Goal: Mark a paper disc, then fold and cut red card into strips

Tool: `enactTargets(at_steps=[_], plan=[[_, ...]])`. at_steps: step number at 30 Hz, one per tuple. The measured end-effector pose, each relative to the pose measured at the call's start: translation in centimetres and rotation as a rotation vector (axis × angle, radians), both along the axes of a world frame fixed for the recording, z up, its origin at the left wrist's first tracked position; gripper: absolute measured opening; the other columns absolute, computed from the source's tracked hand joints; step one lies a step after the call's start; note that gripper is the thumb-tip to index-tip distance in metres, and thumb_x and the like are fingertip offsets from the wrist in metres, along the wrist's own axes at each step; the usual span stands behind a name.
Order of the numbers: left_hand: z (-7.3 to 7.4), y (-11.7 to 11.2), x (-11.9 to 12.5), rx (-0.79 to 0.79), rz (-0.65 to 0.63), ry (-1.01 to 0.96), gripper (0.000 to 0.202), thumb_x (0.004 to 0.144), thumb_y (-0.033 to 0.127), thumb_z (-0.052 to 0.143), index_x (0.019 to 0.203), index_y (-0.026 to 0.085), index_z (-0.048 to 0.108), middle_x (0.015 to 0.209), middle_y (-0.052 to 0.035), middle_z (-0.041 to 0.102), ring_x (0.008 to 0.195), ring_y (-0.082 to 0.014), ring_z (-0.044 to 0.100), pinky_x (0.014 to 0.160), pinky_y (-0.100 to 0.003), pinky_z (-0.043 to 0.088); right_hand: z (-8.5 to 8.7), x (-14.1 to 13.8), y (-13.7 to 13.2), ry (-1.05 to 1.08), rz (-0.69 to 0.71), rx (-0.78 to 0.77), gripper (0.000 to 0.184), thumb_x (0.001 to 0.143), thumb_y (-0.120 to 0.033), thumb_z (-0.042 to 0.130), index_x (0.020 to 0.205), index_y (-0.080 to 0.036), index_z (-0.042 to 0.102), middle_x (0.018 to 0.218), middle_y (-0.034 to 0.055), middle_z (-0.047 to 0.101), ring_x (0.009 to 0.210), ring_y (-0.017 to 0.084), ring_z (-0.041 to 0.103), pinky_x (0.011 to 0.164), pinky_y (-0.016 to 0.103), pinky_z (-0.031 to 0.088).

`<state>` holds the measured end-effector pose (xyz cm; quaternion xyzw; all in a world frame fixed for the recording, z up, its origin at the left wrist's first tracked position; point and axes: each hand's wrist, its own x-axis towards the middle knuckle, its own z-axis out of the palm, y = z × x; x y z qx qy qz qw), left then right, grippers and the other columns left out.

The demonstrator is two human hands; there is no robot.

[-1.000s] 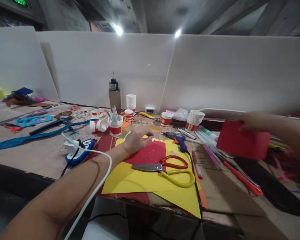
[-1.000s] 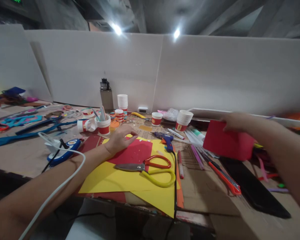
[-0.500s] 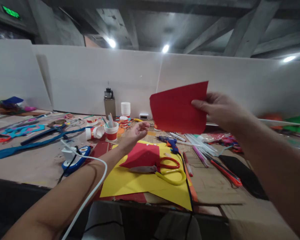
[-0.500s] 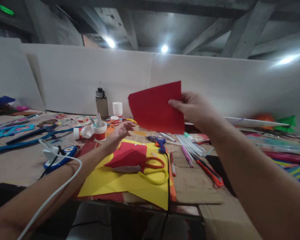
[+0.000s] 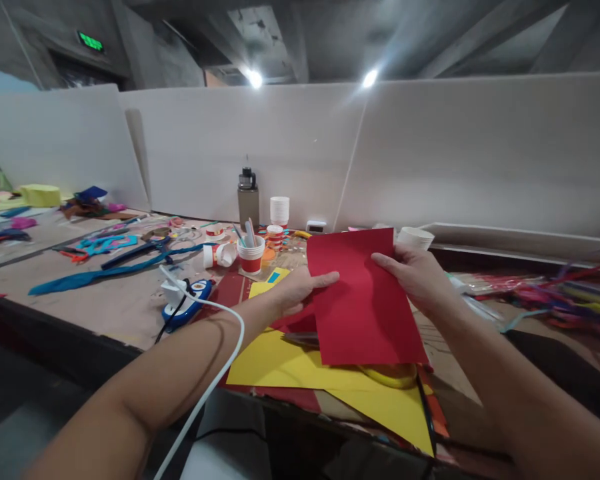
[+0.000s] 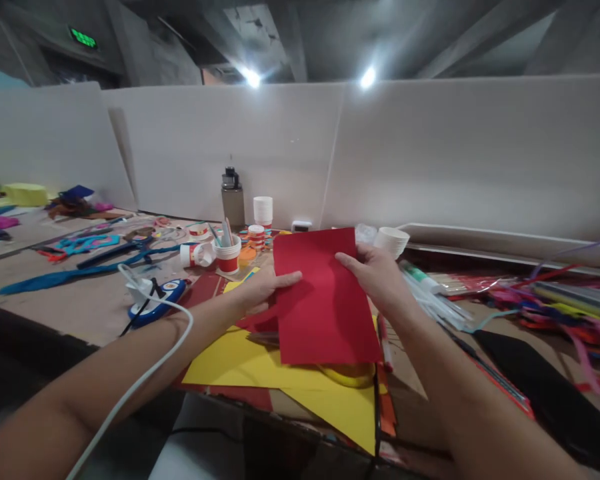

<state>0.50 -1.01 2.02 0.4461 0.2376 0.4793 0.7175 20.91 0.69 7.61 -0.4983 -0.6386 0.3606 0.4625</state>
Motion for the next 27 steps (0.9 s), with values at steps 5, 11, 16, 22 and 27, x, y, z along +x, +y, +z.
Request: enactTargets(at_steps=[5,11,16,22,27], plan=[[-1.0,0.9,0.5,-0.031,0.267,-0.062,0.028,0.074,0.024,0.072,0.1,0.015,0.065,0.101,-0.0122,0.073,0.097,-0.0262,0.068,0.1,-0.05,0.045,-1.3,-0.1,0.2,0.137,0.147,-0.194,0.022,0.077,-0.033,0.065,0.098,-0.024,0.069,0.086,0.0039,0.074,0.073,0.022,0.07,0.061,0.031,0.057],[-0.6,1.6,-0.1,-0.019,0.385,-0.183,0.025,0.075,0.019,0.071,0.098,0.013,0.063,0.098,-0.0102,0.073,0.1,-0.0234,0.068,0.103,-0.047,0.044,-2.9,0.5,0.2,-0.153,0.141,-0.13,0.024,0.075,-0.039,0.069,0.091,-0.022,0.071,0.087,0.0054,0.075,0.07,0.021,0.07,0.052,0.026,0.052],[-0.7,1.6,0.1,-0.041,0.416,-0.209,0.03,0.074,0.02,0.072,0.102,0.014,0.062,0.1,-0.0106,0.073,0.104,-0.0245,0.066,0.104,-0.048,0.043,-3.2,0.5,0.1,-0.254,0.062,0.024,0.025,0.077,-0.041,0.065,0.091,-0.02,0.071,0.077,0.004,0.075,0.06,0.019,0.066,0.044,0.024,0.045],[-0.6,1.5,-0.1,-0.037,0.318,-0.233,0.034,0.076,0.027,0.071,0.106,0.015,0.064,0.106,-0.0108,0.072,0.101,-0.024,0.067,0.101,-0.047,0.046,-4.2,0.6,0.9,-0.083,0.038,-0.04,0.029,0.076,-0.044,0.065,0.093,-0.02,0.069,0.081,0.0037,0.075,0.067,0.019,0.069,0.054,0.027,0.053],[-0.9,1.2,0.0,-0.034,0.322,-0.181,0.039,0.071,0.018,0.074,0.109,0.015,0.064,0.106,-0.0112,0.072,0.096,-0.0253,0.069,0.098,-0.049,0.048,-4.5,0.3,0.6,-0.057,0.051,-0.115,0.031,0.076,-0.043,0.067,0.096,-0.02,0.069,0.081,0.0053,0.074,0.061,0.018,0.067,0.048,0.025,0.051]])
